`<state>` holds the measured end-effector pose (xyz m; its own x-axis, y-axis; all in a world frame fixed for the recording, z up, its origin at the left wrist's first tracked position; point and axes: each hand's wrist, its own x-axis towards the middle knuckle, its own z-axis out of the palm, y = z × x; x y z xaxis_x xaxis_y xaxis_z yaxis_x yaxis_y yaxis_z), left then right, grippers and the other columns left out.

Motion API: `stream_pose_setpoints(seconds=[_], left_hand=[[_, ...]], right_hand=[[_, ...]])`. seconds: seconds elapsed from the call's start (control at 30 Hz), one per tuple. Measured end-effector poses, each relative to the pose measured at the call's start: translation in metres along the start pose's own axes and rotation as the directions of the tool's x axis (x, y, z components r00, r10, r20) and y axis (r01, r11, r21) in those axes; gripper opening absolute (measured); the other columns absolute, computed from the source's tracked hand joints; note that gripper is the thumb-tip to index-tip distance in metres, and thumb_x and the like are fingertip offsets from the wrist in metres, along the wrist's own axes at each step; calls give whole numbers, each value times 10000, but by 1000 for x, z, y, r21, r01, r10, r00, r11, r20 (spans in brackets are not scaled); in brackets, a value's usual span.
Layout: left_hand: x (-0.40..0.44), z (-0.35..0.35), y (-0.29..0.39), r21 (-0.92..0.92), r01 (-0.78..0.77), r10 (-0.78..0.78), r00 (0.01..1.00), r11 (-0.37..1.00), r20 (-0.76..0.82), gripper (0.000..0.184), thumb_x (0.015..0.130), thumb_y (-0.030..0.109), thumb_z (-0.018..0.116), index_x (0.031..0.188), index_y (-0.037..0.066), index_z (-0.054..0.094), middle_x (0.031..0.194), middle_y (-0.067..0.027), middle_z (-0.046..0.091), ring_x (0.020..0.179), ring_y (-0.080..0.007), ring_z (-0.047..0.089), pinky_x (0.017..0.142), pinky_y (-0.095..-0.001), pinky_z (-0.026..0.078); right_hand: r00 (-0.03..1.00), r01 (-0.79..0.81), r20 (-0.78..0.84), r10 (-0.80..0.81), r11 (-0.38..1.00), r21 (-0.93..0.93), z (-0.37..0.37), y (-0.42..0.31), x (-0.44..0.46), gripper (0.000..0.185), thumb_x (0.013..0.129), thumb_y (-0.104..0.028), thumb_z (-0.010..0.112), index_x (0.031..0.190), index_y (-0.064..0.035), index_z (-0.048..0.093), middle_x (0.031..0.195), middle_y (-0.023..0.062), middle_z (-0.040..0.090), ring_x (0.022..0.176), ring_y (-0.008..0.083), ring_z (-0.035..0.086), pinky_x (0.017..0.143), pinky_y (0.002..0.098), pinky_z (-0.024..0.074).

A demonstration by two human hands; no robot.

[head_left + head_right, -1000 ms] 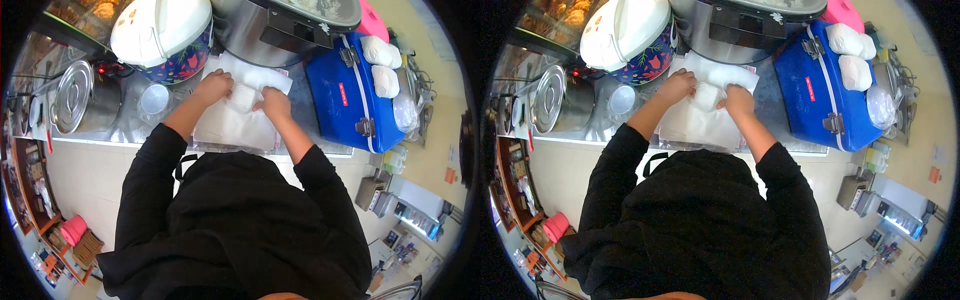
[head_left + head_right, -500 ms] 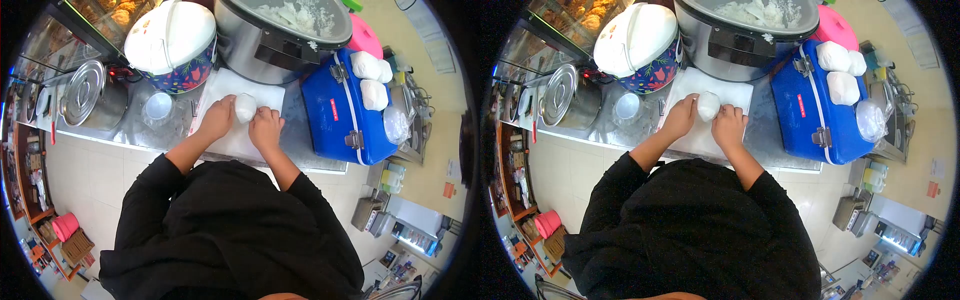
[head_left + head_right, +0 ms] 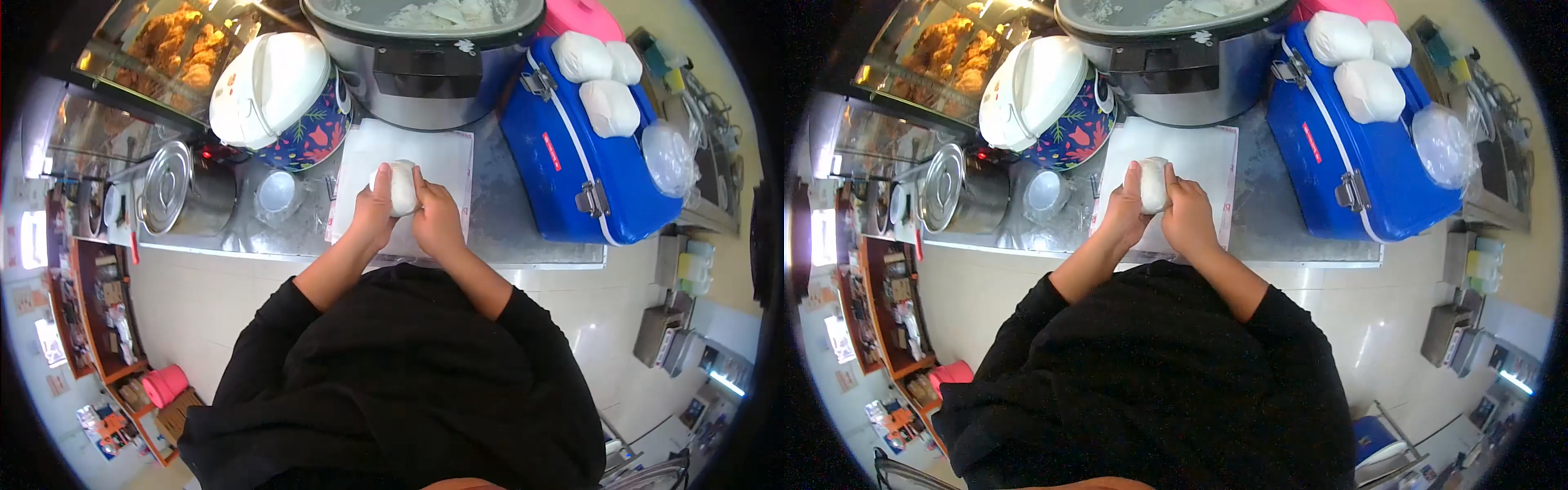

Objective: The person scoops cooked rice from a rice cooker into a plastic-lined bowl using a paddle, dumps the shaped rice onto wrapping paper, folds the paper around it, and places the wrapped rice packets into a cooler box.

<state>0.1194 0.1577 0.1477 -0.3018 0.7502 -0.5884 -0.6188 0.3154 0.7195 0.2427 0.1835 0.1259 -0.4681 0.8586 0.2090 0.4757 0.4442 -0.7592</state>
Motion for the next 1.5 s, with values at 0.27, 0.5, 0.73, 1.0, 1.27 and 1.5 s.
stream_pose_setpoints(seconds=[0.27, 0.5, 0.73, 1.0, 1.27, 1.5], left_hand=[[-15, 5, 10, 180, -282, 230, 937, 943, 265, 531, 1008, 439, 327, 1240, -16, 475, 1083, -130, 593, 979, -220, 591, 854, -349, 488], [-23, 2, 32, 441, -454, 221, 847, 774, 483, 450, 1002, 374, 400, 1258, 7, 453, 1056, -119, 575, 962, -173, 545, 847, -304, 446], [-43, 22, 39, 392, -549, 276, 777, 738, 566, 496, 1025, 366, 286, 1394, 41, 220, 1056, -116, 511, 959, -178, 506, 879, -287, 407], [-48, -4, 68, 92, -550, 370, 667, 830, 647, 840, 895, 686, 313, 1454, 112, 61, 1249, -143, 409, 1056, -255, 511, 864, -393, 462], [-56, -20, 85, 113, -504, 399, 785, 856, 475, 865, 847, 752, 324, 1426, 118, 214, 1207, -101, 459, 1013, -233, 550, 836, -383, 479], [-59, -24, 90, 123, -492, 404, 812, 862, 421, 822, 872, 723, 326, 1404, 103, 243, 1203, -97, 448, 1008, -226, 552, 840, -379, 478]], right_hand=[[955, -265, 74, 286, 720, 641, -36, -35, 9, 830, 823, -232, 716, 1426, -10, 192, 1045, 207, 636, 913, 252, 635, 788, 341, 494], [920, -355, 335, 203, 794, 493, -79, -38, 21, 643, 751, -335, 773, 1248, -38, 492, 1046, 157, 643, 913, 235, 642, 806, 348, 495], [794, -309, 581, 178, 942, 133, -137, -63, 44, 730, 670, -478, 793, 1193, -34, 544, 1061, 168, 634, 928, 278, 627, 822, 343, 480], [956, -205, 255, 145, 953, 225, -331, -87, 98, 507, 761, -209, 704, 1208, -56, 518, 1082, 35, 590, 1029, 123, 546, 894, 290, 452], [751, -626, 158, 641, 767, -141, -434, 7, 170, 451, 809, -335, 665, 1121, -12, 630, 1107, 103, 637, 1004, 185, 595, 876, 330, 456], [646, -720, 381, 661, 694, 18, -425, 53, 171, 556, 831, -381, 662, 1240, -20, 557, 1150, 117, 629, 1063, 225, 584, 918, 365, 444]])
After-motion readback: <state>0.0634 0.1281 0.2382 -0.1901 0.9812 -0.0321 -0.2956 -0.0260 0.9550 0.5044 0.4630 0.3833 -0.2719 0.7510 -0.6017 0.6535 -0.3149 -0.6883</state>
